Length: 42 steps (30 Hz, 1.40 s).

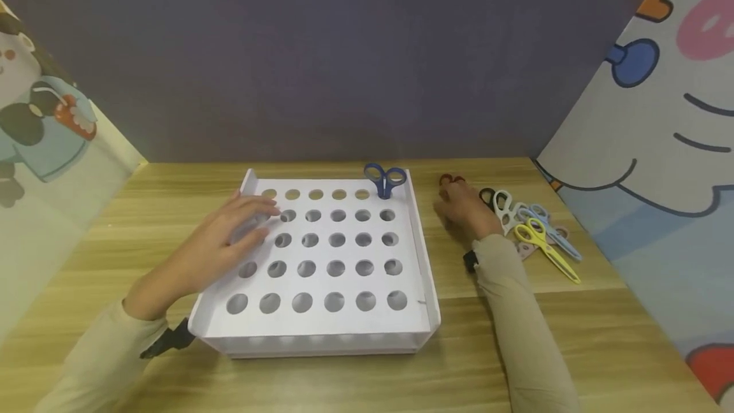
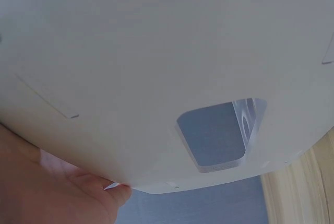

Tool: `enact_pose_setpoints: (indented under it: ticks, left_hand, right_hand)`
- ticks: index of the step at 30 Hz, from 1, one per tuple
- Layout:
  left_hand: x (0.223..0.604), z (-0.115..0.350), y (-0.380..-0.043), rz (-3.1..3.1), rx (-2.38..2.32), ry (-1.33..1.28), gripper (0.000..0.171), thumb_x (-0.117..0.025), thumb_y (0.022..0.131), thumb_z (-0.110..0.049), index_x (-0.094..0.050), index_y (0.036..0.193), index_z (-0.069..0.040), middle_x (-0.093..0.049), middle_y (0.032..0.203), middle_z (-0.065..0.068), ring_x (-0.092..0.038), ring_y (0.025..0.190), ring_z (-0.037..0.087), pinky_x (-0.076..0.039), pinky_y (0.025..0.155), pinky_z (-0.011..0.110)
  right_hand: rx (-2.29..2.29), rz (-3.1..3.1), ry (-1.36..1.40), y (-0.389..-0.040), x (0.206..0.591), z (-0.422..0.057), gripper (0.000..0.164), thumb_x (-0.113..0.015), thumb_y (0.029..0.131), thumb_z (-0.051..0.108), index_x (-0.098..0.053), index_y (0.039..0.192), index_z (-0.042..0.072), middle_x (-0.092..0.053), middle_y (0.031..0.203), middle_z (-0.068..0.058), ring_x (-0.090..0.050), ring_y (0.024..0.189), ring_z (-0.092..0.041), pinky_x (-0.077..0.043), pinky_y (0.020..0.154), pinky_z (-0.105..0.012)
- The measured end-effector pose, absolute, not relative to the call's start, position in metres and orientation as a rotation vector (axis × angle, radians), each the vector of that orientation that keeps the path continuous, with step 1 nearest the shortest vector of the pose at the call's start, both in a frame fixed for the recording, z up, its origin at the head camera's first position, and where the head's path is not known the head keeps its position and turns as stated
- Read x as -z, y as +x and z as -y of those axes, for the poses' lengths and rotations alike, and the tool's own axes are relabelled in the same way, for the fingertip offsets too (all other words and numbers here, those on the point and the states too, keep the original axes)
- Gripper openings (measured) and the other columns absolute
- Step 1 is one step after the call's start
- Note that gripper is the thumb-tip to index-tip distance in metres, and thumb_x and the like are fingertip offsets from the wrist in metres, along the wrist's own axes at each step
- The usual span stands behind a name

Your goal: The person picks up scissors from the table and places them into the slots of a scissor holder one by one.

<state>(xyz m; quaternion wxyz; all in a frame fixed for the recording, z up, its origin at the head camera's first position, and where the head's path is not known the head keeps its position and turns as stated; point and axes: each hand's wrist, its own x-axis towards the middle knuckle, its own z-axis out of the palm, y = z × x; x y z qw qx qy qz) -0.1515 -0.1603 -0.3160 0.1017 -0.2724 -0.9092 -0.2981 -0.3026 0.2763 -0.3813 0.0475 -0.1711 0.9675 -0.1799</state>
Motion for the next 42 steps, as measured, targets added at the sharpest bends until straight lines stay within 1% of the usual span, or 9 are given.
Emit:
enact_pose_setpoints:
  ticks: [2,4,9,12,20,24,29,35,42]
  left_hand:
    - [0.315,0.161,-0.151,2.687,0.878,-0.801,0.027,-0.059,0.097,-0.013,-0.062,0.123,-0.006,-0.057,0.139,0.013,-0.042,0.139,0.035,-0.006,0.126,0.041]
    - [0.315,0.162,-0.152,2.681,0.886,-0.807,0.026,-0.058,0.098,-0.013,-0.063,0.123,-0.006,-0.058,0.138,0.013,-0.043,0.138,0.035,-0.007,0.126,0.041]
    - [0.316,0.161,-0.153,2.672,0.919,-0.816,0.025,-0.058,0.098,-0.011,-0.064,0.121,-0.005,-0.060,0.135,0.014,-0.045,0.136,0.036,-0.007,0.126,0.042]
    - [0.316,0.161,-0.153,2.674,0.929,-0.816,0.024,-0.059,0.098,-0.010,-0.064,0.121,-0.006,-0.061,0.133,0.014,-0.046,0.136,0.035,-0.007,0.126,0.042]
    - [0.317,0.162,-0.153,2.672,0.935,-0.808,0.022,-0.059,0.097,-0.010,-0.065,0.118,-0.006,-0.063,0.130,0.013,-0.046,0.136,0.035,-0.007,0.126,0.042]
    - [0.317,0.161,-0.152,2.669,0.934,-0.813,0.022,-0.059,0.097,-0.009,-0.065,0.117,-0.006,-0.064,0.128,0.012,-0.047,0.135,0.033,-0.008,0.126,0.041]
    - [0.316,0.161,-0.152,2.657,0.932,-0.822,0.021,-0.059,0.097,-0.009,-0.066,0.116,-0.007,-0.065,0.125,0.010,-0.050,0.132,0.032,-0.009,0.125,0.044]
    - [0.316,0.161,-0.153,2.661,0.933,-0.823,0.021,-0.059,0.096,-0.009,-0.066,0.116,-0.007,-0.066,0.124,0.009,-0.051,0.131,0.031,-0.009,0.125,0.044]
    - [0.316,0.162,-0.153,2.664,0.936,-0.822,0.021,-0.059,0.097,-0.010,-0.066,0.116,-0.007,-0.066,0.123,0.008,-0.051,0.130,0.030,-0.009,0.125,0.044]
  right_hand:
    - [0.556,-3.003,-0.540,-0.304,0.380,-0.273,0.040,-0.065,0.094,0.018,-0.059,0.122,-0.010,-0.062,0.116,-0.033,-0.055,0.108,-0.052,-0.046,0.091,-0.063]
    - [0.541,-3.036,-0.482,-0.304,0.379,-0.270,0.042,-0.065,0.094,0.020,-0.059,0.125,-0.008,-0.058,0.121,-0.035,-0.053,0.110,-0.054,-0.046,0.089,-0.066]
    - [0.416,-2.981,-0.460,-0.306,0.385,-0.273,0.061,-0.060,0.096,0.027,-0.041,0.143,-0.007,-0.038,0.138,-0.045,-0.034,0.124,-0.067,-0.033,0.100,-0.075]
    - [0.399,-2.941,-0.508,-0.306,0.388,-0.274,0.062,-0.058,0.098,0.027,-0.039,0.145,-0.009,-0.045,0.136,-0.042,-0.040,0.123,-0.064,-0.035,0.104,-0.070]
    - [0.538,-3.054,-0.449,-0.302,0.388,-0.266,0.030,-0.068,0.091,0.022,-0.069,0.106,-0.005,-0.069,0.101,-0.023,-0.061,0.099,-0.046,-0.049,0.087,-0.058]
    - [0.477,-3.074,-0.386,-0.298,0.389,-0.262,0.021,-0.071,0.087,0.025,-0.066,0.083,0.005,-0.066,0.090,-0.017,-0.062,0.087,-0.042,-0.050,0.075,-0.055]
    - [0.449,-3.099,-0.359,-0.296,0.390,-0.259,0.027,-0.069,0.087,0.029,-0.057,0.072,0.010,-0.060,0.079,-0.010,-0.057,0.076,-0.034,-0.046,0.065,-0.046]
    - [0.508,-3.097,-0.324,-0.295,0.389,-0.260,0.020,-0.066,0.088,0.023,-0.062,0.073,0.010,-0.063,0.079,-0.010,-0.057,0.076,-0.033,-0.046,0.063,-0.045]
    - [0.694,-3.071,-0.351,-0.295,0.381,-0.261,0.023,-0.069,0.090,0.023,-0.067,0.096,0.001,-0.071,0.093,-0.018,-0.066,0.085,-0.035,-0.053,0.073,-0.048]
